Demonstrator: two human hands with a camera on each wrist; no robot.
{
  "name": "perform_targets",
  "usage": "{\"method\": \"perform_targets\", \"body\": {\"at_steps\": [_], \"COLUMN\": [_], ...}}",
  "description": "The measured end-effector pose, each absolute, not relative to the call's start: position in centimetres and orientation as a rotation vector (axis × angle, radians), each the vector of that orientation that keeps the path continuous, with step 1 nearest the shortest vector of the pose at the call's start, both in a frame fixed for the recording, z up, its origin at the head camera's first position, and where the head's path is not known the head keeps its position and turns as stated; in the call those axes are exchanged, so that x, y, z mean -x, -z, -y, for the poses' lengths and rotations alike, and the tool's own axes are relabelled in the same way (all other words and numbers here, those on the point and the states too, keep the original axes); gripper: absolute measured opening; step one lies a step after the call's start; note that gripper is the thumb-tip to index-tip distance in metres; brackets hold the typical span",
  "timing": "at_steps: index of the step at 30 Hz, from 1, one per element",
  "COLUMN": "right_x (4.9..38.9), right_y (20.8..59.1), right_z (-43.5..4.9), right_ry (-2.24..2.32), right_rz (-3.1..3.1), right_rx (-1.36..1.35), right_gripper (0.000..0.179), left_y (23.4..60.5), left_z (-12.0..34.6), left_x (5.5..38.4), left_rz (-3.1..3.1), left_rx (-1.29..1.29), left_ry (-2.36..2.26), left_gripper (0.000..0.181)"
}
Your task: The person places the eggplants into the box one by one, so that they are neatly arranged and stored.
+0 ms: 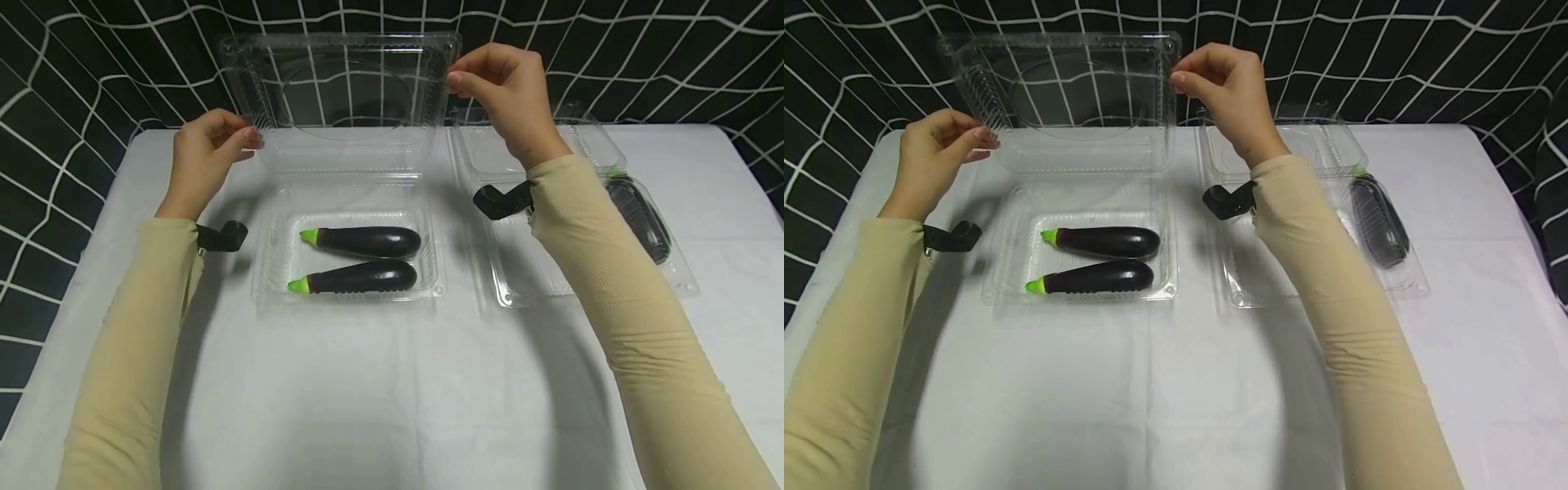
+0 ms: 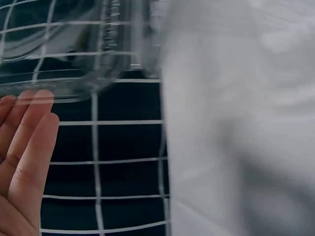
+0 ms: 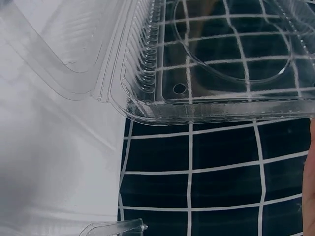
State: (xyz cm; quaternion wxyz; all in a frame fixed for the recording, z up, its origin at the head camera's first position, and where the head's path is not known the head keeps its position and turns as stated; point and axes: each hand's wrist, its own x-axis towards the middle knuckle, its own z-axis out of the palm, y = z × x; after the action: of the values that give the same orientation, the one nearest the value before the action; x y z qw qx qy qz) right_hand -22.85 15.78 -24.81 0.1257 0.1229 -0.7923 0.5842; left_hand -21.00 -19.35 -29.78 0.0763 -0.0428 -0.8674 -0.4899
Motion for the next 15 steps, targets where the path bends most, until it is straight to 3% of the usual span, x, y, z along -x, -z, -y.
{"method": "perform_targets", "body": {"at_steps": [15], "right_x": [22.9], "right_y": [25.0], "right_z": [-16.5], "right_ry": [-1.734], "right_rz": [2.333], "right_rx": [-0.396], "right_gripper": [0.005], "left_y": [24.5], "left_z": [19.0], "left_x": [20.4], "left_rz": [2.269], "left_rx": [0.185], "left_ry": [1.57], "left_gripper": [0.021]}}
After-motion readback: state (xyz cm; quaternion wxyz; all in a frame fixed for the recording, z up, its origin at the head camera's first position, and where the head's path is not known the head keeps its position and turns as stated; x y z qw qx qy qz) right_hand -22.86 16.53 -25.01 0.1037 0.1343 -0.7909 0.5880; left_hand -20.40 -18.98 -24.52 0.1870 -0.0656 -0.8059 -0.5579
